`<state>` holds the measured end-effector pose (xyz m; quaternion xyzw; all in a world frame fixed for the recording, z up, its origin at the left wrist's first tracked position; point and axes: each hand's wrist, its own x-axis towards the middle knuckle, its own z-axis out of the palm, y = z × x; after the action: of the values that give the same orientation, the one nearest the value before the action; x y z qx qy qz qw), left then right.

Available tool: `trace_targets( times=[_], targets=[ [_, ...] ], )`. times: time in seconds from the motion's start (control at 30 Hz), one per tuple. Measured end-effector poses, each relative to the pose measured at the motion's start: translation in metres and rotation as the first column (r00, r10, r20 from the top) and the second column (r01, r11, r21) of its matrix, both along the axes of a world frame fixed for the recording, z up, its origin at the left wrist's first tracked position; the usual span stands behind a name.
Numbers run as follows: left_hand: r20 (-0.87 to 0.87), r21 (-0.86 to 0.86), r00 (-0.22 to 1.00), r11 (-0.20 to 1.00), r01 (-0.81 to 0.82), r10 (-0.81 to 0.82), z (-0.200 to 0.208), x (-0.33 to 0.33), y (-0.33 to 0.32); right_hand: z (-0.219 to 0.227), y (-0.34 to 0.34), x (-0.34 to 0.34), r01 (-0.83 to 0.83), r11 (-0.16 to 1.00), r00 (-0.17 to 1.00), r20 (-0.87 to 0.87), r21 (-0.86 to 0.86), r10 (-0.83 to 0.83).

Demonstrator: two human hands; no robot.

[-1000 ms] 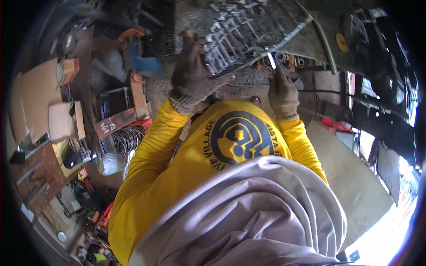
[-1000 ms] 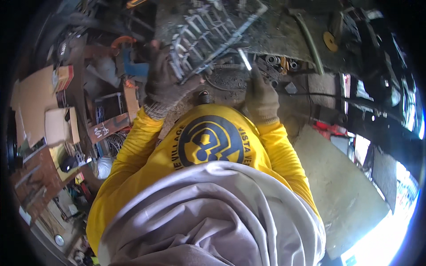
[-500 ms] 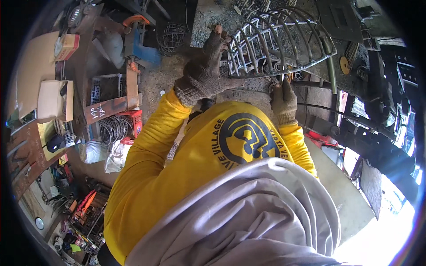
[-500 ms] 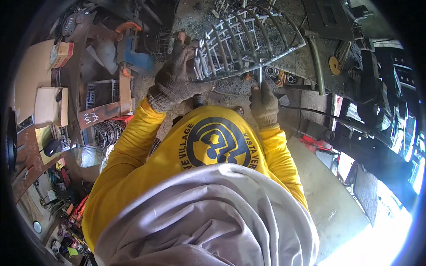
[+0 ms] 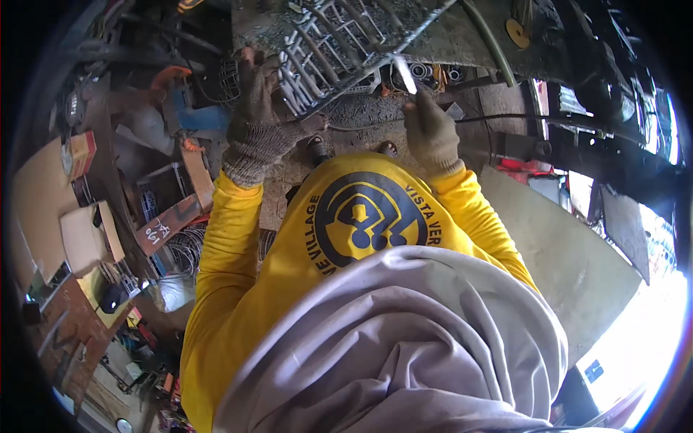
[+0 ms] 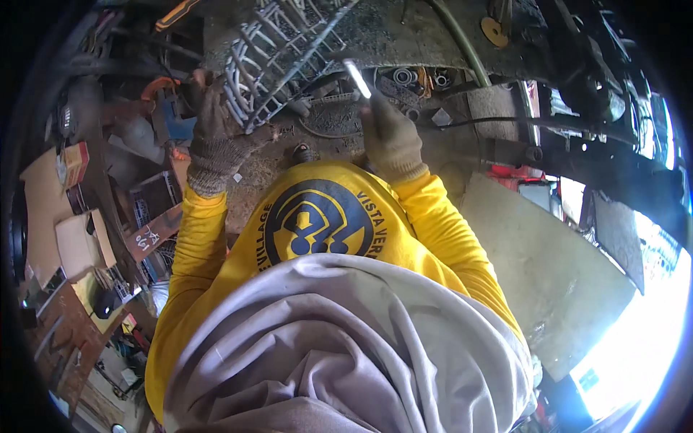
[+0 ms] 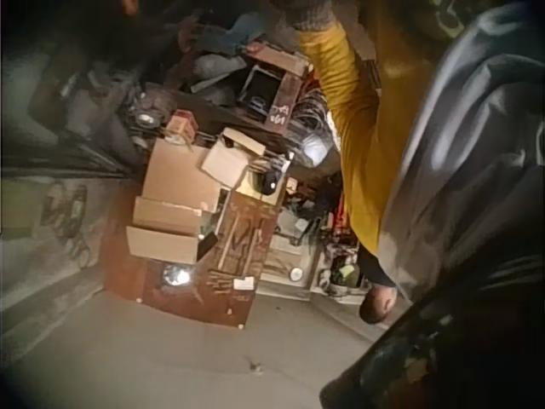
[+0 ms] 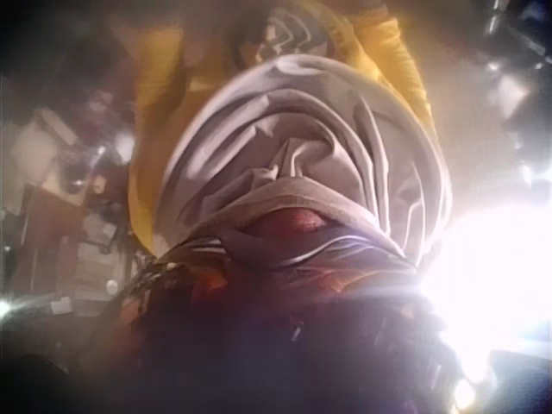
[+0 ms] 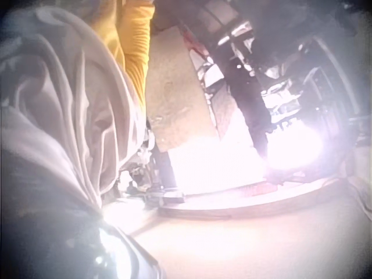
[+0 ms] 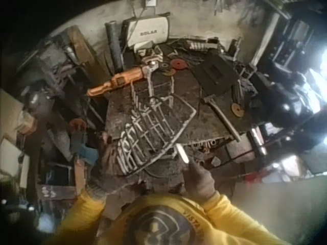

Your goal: The person welds joints on a curved metal wire cage using a handheld welding tool and then scrapes the surface of the cage with a metal rod.

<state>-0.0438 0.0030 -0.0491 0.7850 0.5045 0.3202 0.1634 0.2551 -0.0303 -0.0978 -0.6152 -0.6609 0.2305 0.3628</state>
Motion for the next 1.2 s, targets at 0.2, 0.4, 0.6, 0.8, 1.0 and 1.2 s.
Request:
trace_targets(
  times=[0.2,0.4,0.6,0.8,1.0,1.2],
  targets=[
    [-0.002,-0.008,1.000,1.000,0.001,-0.001,0.007,0.001,-0.003,0.030,-0.004,-0.003,0.040,0.999,0.994,-0.103,0.032,-0.037],
    [0.098,-0.177,0.995,0.984,0.007,0.011,0.015,0.007,-0.001,0.008,0.000,-0.003,-0.046,0.998,0.996,0.077,0.047,0.042],
    [-0.083,0.056,0.996,0.998,-0.031,0.035,0.002,0.002,-0.003,0.024,-0.002,-0.005,0.004,0.985,1.000,0.000,0.171,-0.004],
    [0.051,-0.037,0.997,0.997,-0.061,0.063,0.006,0.009,-0.008,0.022,-0.007,-0.005,0.080,0.997,0.997,-0.008,0.004,-0.080],
    [0.114,-0.090,0.992,0.995,-0.044,0.054,0.006,0.015,-0.007,0.018,-0.003,-0.012,0.034,0.964,0.971,0.236,-0.264,0.031],
    [-0.021,0.055,0.998,0.996,-0.063,0.064,0.006,0.016,-0.010,0.046,-0.010,-0.018,0.083,0.992,0.997,0.015,-0.097,-0.082]
  ],
)
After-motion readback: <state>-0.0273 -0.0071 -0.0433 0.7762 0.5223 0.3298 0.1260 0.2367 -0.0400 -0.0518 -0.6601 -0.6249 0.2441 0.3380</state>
